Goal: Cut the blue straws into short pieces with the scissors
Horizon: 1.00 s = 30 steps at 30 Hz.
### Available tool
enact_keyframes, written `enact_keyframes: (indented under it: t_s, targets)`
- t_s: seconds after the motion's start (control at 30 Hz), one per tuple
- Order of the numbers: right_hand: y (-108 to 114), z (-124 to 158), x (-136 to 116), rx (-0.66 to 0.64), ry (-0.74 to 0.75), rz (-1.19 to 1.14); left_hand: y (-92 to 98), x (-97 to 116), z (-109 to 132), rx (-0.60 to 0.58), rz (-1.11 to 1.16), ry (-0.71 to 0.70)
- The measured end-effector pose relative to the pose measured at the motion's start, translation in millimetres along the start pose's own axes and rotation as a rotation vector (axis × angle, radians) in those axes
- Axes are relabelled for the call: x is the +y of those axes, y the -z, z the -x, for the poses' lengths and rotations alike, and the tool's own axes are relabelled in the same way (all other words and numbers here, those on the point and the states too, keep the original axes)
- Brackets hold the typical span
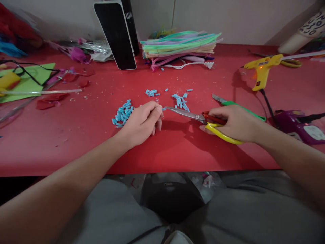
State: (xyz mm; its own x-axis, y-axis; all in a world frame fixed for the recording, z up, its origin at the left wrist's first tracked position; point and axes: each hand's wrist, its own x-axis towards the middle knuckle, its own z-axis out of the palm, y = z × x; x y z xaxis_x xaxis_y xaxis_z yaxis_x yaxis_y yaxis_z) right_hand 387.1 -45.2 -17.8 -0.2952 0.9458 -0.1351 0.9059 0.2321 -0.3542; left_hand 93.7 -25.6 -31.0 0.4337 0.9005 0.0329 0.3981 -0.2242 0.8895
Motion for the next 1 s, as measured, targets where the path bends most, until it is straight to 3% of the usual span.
enact_keyframes:
  t_s: [0.6,1.0]
  targets:
    - [-3.6,-0.9,-0.2,0.015,-0.083,0.021,-0.4,-1.0,-0.8,-0.010,-0.012,0.002]
    - [-1.9,2.7,-2.0,0.045,-0.026,0.077,-0.5,0.5,-0.9,-0.015,-0.023,-0.005]
